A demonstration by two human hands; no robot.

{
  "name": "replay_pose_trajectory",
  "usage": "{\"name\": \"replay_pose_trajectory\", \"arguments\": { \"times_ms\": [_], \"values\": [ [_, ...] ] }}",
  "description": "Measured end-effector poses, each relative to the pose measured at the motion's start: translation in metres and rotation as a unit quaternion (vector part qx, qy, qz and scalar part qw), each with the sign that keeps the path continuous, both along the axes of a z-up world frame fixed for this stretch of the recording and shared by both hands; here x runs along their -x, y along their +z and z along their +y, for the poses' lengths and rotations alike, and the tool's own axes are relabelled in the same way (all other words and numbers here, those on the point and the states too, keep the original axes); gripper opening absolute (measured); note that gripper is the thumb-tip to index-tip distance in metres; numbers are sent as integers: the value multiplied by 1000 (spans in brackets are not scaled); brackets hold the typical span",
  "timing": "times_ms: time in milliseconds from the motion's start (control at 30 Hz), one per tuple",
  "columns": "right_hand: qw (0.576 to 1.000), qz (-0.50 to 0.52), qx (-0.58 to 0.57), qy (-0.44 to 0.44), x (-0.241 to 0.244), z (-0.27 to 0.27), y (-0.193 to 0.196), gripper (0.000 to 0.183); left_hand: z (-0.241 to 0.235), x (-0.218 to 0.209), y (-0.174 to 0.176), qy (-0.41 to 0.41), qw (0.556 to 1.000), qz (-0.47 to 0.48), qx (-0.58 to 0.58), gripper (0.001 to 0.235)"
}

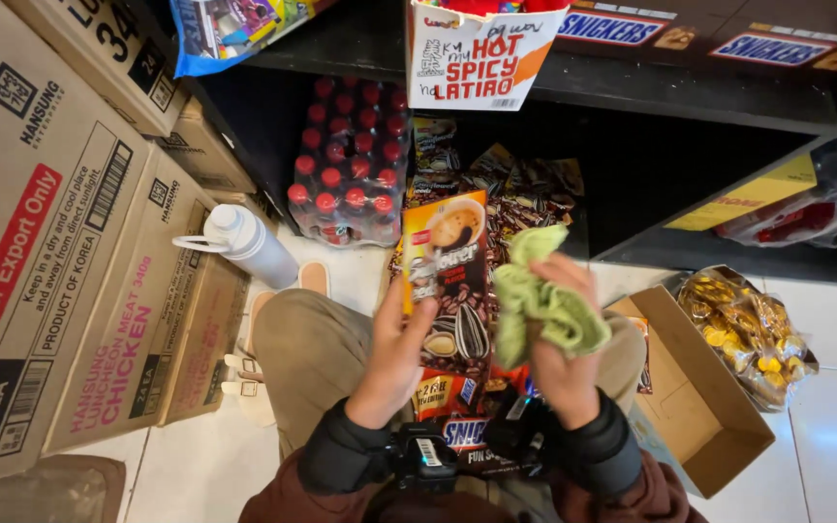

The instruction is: The person wipes individual snack bags clean with a cloth, holding each bag in one hand and wiping with the other, then places the cleaned bags into a box.

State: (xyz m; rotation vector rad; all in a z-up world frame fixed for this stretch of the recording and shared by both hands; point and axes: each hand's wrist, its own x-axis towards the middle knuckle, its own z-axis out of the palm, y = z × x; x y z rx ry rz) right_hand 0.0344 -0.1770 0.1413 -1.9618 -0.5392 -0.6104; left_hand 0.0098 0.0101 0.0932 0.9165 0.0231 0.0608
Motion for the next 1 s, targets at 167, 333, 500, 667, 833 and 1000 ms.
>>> {"name": "replay_pose_trajectory", "arguments": {
  "times_ms": [167,333,500,667,833,1000],
  "values": [
    [986,12,-44,162,21,27,0,40,-13,-4,-49,-77,995,-39,55,31],
    [980,-118,69,147,25,35,5,46,-8,0,-45,-116,988,-104,-18,64],
    [995,-46,38,85,11,31,5,43,-21,14,-59,-123,985,-84,-91,72],
    [994,52,-36,87,28,28,-26,38,-20,-1,-24,-70,977,-147,-141,72],
    [979,107,-44,165,48,11,0,91,-37,-15,-24,71,975,3,-210,26],
    [955,217,-189,75,62,-70,-15,75,-108,-18,-24,-24,951,-66,-302,24]
  ]
}}
